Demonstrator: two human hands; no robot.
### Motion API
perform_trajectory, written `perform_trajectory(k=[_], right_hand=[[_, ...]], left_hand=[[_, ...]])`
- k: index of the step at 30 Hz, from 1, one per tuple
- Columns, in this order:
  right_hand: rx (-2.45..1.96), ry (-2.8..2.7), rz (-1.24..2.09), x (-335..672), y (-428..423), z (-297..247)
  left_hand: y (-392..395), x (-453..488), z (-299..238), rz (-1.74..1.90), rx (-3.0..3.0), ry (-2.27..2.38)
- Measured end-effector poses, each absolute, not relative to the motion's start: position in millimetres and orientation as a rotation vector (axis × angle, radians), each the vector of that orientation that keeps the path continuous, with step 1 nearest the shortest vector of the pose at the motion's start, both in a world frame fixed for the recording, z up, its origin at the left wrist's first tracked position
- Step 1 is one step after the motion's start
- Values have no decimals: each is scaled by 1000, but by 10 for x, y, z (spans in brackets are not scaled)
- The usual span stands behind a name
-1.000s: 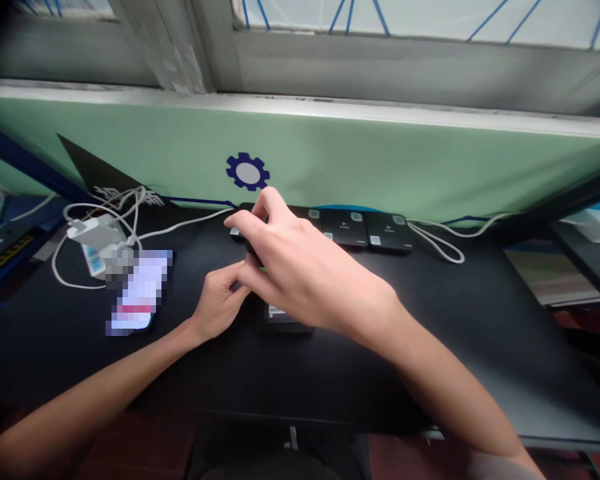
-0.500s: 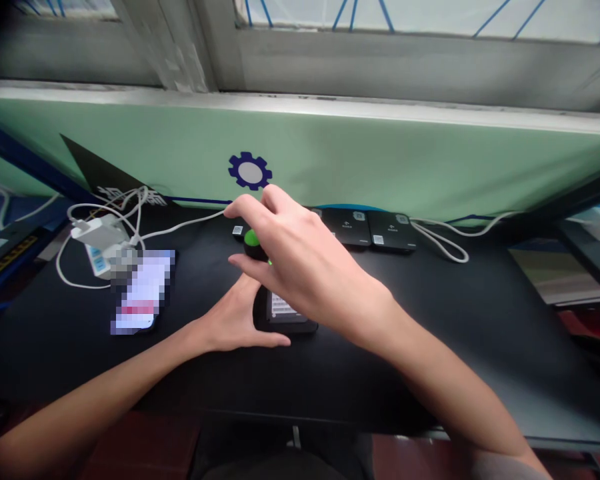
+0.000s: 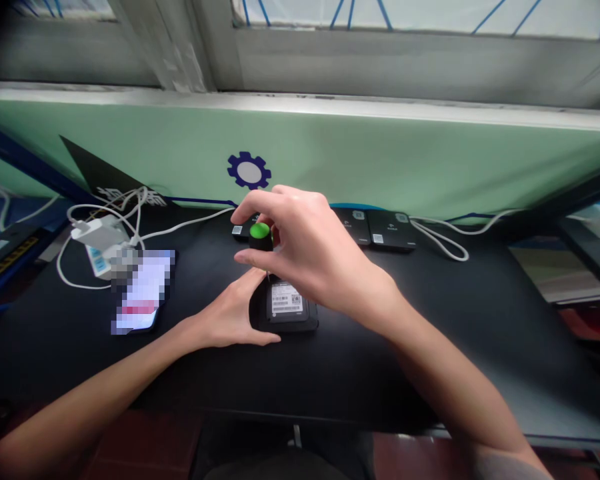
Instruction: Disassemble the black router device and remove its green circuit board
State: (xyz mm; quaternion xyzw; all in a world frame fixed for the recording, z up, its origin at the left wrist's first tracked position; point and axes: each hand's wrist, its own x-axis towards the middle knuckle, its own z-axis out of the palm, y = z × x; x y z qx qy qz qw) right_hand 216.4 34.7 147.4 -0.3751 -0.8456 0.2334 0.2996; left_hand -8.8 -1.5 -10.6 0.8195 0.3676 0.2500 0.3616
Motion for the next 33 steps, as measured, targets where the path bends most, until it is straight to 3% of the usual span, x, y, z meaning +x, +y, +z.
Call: perform_trajectory(k=[6, 20, 33], right_hand=[[-865, -2259, 861, 2223, 345, 1528], [-915, -2469, 878, 2218, 309, 1487], [-1343, -2345, 259, 1928, 264, 1299]], left_hand=[[20, -119, -111, 656, 2146, 863], [10, -141, -134, 649, 2165, 869], [20, -132, -83, 640, 2151, 857]])
